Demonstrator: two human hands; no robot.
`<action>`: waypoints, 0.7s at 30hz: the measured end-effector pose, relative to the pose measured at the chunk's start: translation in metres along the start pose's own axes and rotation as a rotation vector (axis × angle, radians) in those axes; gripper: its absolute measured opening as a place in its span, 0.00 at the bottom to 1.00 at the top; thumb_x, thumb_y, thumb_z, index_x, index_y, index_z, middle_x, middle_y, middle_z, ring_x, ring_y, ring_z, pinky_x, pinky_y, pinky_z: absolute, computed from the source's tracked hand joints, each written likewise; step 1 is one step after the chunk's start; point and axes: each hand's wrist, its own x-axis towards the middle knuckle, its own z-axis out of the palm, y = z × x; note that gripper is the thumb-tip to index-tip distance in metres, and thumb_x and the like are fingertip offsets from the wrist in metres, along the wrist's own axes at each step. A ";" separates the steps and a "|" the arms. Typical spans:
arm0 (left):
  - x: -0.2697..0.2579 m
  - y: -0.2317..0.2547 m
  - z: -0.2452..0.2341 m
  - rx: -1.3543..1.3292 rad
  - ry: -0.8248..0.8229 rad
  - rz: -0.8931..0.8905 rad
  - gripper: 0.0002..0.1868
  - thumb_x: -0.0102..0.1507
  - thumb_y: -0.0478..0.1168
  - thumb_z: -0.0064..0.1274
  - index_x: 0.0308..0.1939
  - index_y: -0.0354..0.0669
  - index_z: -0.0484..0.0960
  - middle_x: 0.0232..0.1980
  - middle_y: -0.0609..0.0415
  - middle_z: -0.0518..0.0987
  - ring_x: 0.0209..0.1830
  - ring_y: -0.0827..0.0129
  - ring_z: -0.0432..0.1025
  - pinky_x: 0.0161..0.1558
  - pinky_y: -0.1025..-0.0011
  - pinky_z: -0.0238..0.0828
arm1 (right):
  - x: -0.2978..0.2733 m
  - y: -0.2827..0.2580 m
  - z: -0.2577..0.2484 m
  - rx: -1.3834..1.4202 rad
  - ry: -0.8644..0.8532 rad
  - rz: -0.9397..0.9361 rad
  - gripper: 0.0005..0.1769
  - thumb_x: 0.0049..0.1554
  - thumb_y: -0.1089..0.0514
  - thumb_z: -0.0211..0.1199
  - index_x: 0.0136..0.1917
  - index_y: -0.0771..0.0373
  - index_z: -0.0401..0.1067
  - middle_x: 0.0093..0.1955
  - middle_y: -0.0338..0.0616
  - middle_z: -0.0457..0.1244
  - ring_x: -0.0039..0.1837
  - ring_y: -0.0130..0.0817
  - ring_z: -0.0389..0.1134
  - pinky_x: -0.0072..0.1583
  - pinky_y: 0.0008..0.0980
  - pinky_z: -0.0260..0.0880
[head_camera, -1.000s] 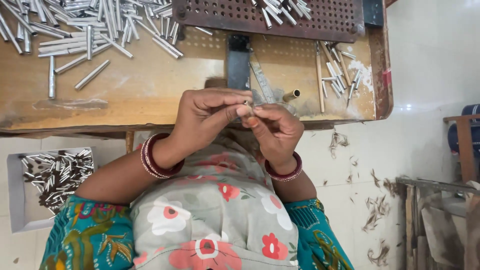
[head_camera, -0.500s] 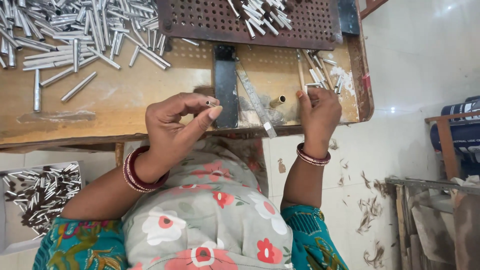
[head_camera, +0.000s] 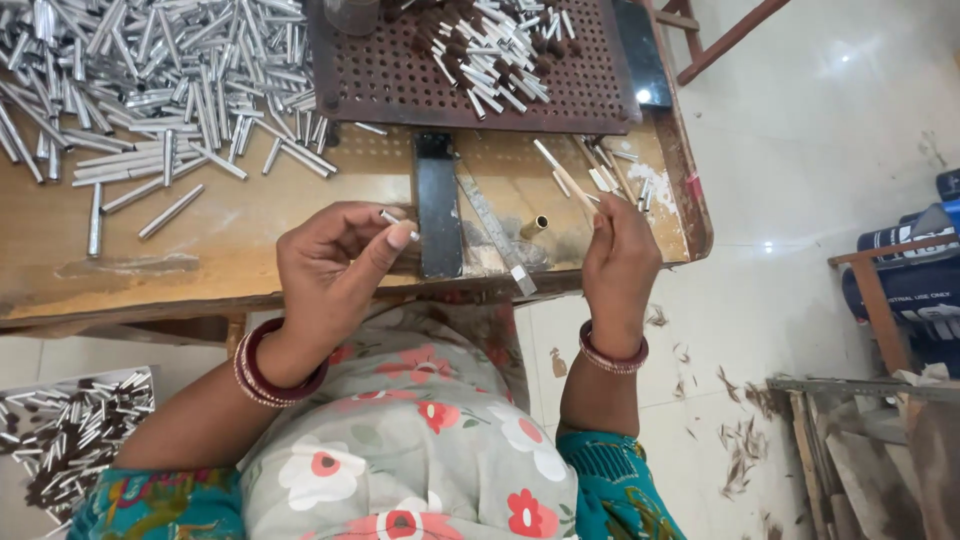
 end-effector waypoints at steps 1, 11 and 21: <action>-0.002 -0.001 -0.002 -0.083 -0.001 -0.060 0.06 0.70 0.32 0.58 0.49 0.33 0.80 0.44 0.55 0.85 0.43 0.79 0.78 0.47 0.79 0.76 | -0.011 -0.015 -0.009 0.131 0.047 0.017 0.08 0.65 0.66 0.61 0.57 0.66 0.75 0.49 0.51 0.68 0.48 0.43 0.69 0.50 0.37 0.69; -0.001 -0.025 -0.001 -0.348 0.093 -0.157 0.08 0.70 0.36 0.57 0.49 0.34 0.78 0.43 0.56 0.83 0.44 0.78 0.79 0.49 0.76 0.79 | -0.076 -0.067 0.005 0.466 0.078 -0.151 0.08 0.63 0.64 0.69 0.56 0.68 0.78 0.49 0.48 0.68 0.44 0.31 0.67 0.45 0.27 0.66; 0.001 -0.026 0.001 -0.379 0.029 -0.175 0.10 0.71 0.38 0.57 0.49 0.34 0.76 0.43 0.55 0.84 0.44 0.80 0.78 0.49 0.78 0.77 | -0.072 -0.070 0.019 0.336 0.110 -0.204 0.09 0.64 0.66 0.71 0.57 0.67 0.79 0.49 0.50 0.67 0.45 0.34 0.69 0.46 0.29 0.68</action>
